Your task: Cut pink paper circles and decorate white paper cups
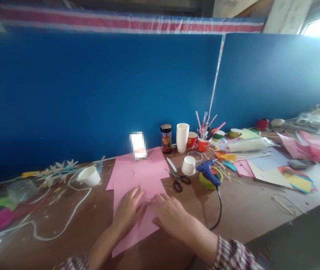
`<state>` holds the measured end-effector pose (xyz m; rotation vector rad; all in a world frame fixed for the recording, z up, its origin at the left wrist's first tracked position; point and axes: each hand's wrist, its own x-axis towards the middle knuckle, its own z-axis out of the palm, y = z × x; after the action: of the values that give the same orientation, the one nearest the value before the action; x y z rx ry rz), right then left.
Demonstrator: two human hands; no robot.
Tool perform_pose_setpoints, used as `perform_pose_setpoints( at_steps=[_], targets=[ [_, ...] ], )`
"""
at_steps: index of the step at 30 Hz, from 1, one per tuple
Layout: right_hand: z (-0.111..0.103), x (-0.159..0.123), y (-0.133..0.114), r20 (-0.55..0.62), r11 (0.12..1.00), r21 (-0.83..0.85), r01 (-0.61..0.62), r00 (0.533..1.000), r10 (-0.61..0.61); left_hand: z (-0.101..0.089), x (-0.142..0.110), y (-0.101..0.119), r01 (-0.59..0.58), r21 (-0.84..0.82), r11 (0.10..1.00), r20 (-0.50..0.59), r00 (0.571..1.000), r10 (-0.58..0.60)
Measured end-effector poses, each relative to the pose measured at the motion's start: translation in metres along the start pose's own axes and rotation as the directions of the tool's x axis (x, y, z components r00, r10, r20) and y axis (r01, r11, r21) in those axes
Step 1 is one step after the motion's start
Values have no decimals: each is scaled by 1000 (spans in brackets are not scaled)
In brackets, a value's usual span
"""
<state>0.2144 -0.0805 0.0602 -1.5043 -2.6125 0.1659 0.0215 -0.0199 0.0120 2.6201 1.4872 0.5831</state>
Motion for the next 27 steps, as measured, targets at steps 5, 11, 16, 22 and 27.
perform_pose_setpoints(
  at_steps=[5,11,16,22,27],
  targets=[
    [-8,5,10,10,988,-114,-108,994,110,5,-4,-6,-14,5,1000,2,1000,14],
    [-21,6,10,16,980,-153,-125,991,129,10,-7,-11,-55,15,998,-83,995,56],
    [-35,-2,8,66,996,-75,56,996,-51,12,-9,-13,-50,13,999,-88,995,51],
    [-47,-25,13,74,998,-56,20,997,-16,10,-6,-11,-102,86,991,-117,987,112],
    [-80,-46,0,-64,982,161,100,994,-91,12,-5,-14,-105,83,991,-94,989,113]
  ],
)
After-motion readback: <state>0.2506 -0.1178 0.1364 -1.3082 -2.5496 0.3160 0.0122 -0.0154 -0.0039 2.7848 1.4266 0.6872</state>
